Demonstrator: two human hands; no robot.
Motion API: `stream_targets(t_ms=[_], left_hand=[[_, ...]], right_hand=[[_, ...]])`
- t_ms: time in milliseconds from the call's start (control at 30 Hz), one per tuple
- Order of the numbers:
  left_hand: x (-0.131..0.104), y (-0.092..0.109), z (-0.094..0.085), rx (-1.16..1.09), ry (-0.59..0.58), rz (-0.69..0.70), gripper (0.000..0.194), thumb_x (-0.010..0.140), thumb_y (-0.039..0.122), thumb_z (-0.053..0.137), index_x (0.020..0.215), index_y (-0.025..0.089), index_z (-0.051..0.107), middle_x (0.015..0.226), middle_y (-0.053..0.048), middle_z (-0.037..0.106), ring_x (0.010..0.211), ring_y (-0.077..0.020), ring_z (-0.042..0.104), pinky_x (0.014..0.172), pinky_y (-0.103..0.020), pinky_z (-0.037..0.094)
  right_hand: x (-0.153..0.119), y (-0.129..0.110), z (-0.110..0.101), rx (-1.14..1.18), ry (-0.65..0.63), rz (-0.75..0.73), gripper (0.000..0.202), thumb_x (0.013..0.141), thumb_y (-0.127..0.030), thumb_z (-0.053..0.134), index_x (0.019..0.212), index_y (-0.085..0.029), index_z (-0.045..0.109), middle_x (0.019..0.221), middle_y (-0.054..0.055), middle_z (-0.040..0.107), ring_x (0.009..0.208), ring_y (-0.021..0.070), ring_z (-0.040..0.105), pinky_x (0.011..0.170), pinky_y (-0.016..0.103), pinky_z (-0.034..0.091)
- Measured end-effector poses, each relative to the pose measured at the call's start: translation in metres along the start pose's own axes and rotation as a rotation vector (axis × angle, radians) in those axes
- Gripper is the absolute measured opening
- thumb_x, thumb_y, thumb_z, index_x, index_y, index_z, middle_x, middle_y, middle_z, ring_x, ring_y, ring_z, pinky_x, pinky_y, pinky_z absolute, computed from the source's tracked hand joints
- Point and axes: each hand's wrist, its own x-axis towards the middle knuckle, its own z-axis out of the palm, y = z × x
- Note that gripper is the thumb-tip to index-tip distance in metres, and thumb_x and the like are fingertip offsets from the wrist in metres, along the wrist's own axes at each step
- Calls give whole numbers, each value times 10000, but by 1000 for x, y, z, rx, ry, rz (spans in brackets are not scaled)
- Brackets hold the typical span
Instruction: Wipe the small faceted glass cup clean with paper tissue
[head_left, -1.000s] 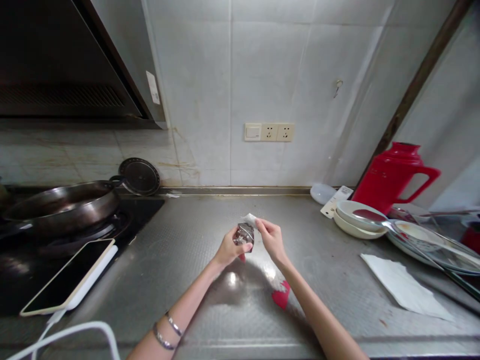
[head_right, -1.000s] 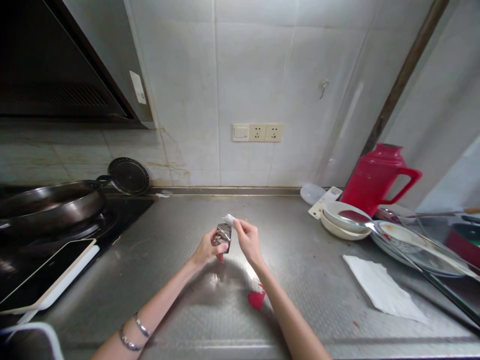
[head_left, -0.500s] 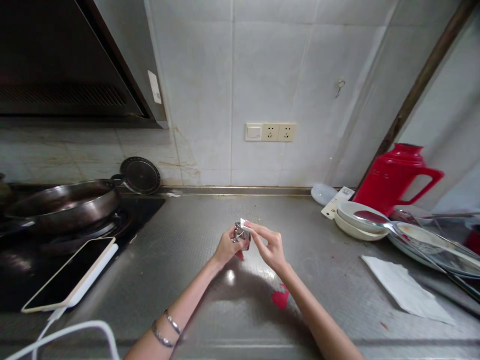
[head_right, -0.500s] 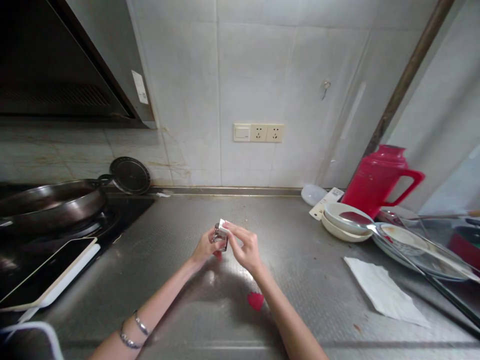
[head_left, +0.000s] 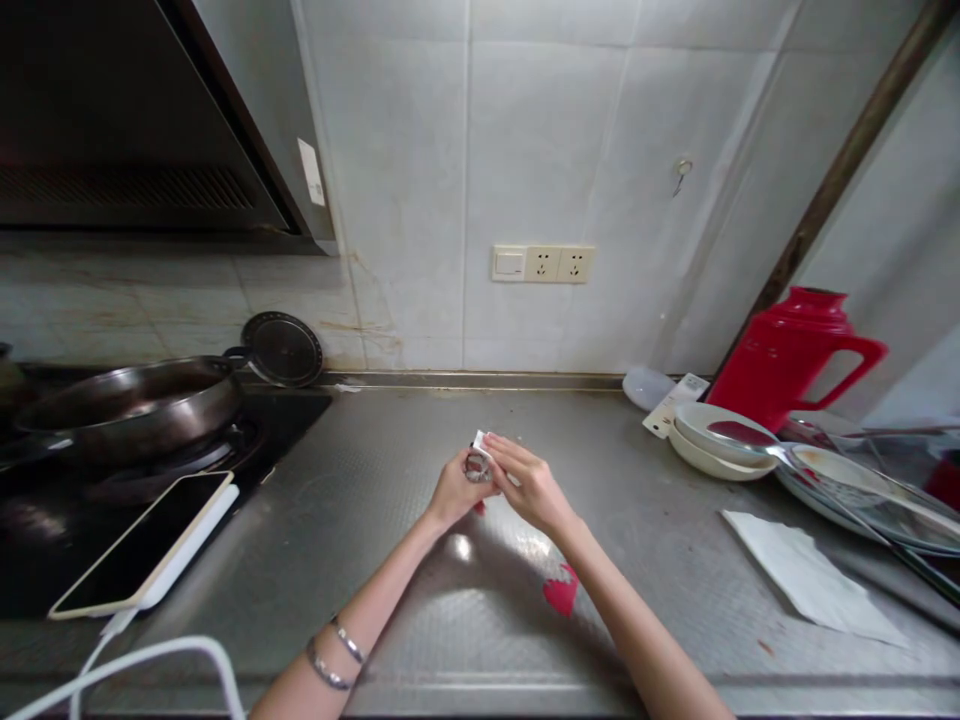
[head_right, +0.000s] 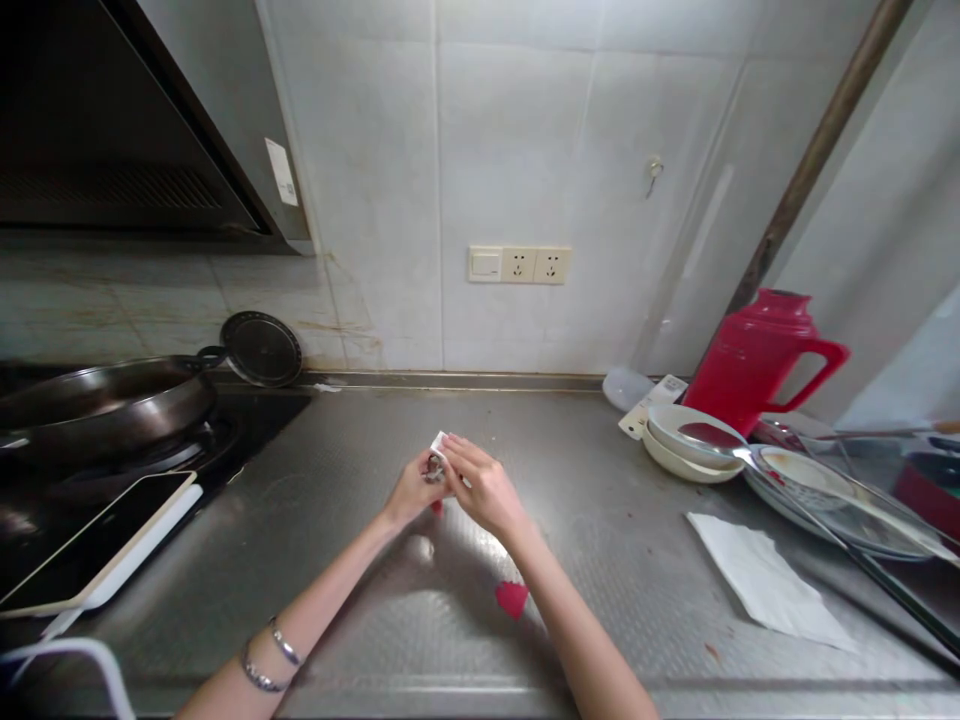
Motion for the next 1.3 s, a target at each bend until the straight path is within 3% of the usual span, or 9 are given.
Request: stream_targets(t_ms=[267, 467, 633, 767, 833, 1000, 1167, 1300], left_hand=[[2, -9, -5, 33, 28, 43, 504, 583, 340, 774, 978, 134, 539, 674, 38, 594, 431, -78, 504, 367, -190, 434], [4, -11, -4, 82, 85, -25, 402, 603, 240, 711, 961, 141, 559, 662, 35, 608, 417, -78, 512, 353, -178, 420], [2, -4, -4, 27, 22, -24, 447, 583, 318, 758, 935, 137, 550, 656, 29, 593, 419, -78, 514, 341, -175, 422], [-1, 3, -4, -96, -38, -43, 544, 585, 431, 777, 980, 128, 556, 724, 5, 596, 446, -77, 526, 355, -186, 447], [-3, 6, -4, -139, -46, -66, 555, 575, 462, 779, 963, 128, 563, 719, 11, 586, 418, -65, 503, 353, -194, 447], [-6, 10, -1, -200, -50, -91, 558, 578, 518, 763, 934, 131, 575, 634, 37, 535, 407, -77, 487, 351, -214, 449], [-7, 9, -1, -241, -35, -91, 523, 609, 532, 741, 901, 132, 571, 632, 39, 528, 396, -66, 473, 352, -212, 460], [-6, 7, -3, -249, -28, -96, 515, 638, 537, 720, 915, 127, 576, 628, 39, 528, 385, -65, 468, 338, -207, 453]], right_hand=[[-14, 2, 3, -205, -16, -190, 402, 897, -122, 492, 1283, -201, 570, 1256, 100, 619, 1231, 232, 530, 1049, 437, 464], [-20, -10, 5, -151, 10, -228, 365, 877, -100, 508, 1219, -176, 610, 1163, 105, 675, 1160, 224, 592, 1045, 446, 463], [-17, -17, -4, 69, 32, -48, 293, 912, -164, 484, 1121, -244, 673, 1059, 45, 723, 1039, 203, 664, 988, 411, 506], [-13, -10, -11, 14, 339, 240, 274, 934, -270, 468, 1077, -254, 701, 1057, 54, 723, 1024, 231, 669, 926, 405, 538], [-11, -5, -12, -18, 394, 295, 286, 935, -299, 465, 1095, -249, 696, 1095, 59, 709, 1041, 239, 661, 941, 418, 527], [-10, -3, -1, 81, 200, 227, 292, 924, -294, 484, 1143, -269, 676, 1171, 34, 670, 1092, 231, 635, 961, 407, 520], [-14, -8, 9, 93, 193, 159, 290, 914, -247, 494, 1131, -279, 684, 1186, 36, 661, 1133, 231, 609, 1002, 420, 488], [-17, -12, 5, 108, 183, 143, 276, 900, -249, 512, 1098, -285, 701, 1124, 30, 697, 1102, 236, 630, 1003, 419, 475]])
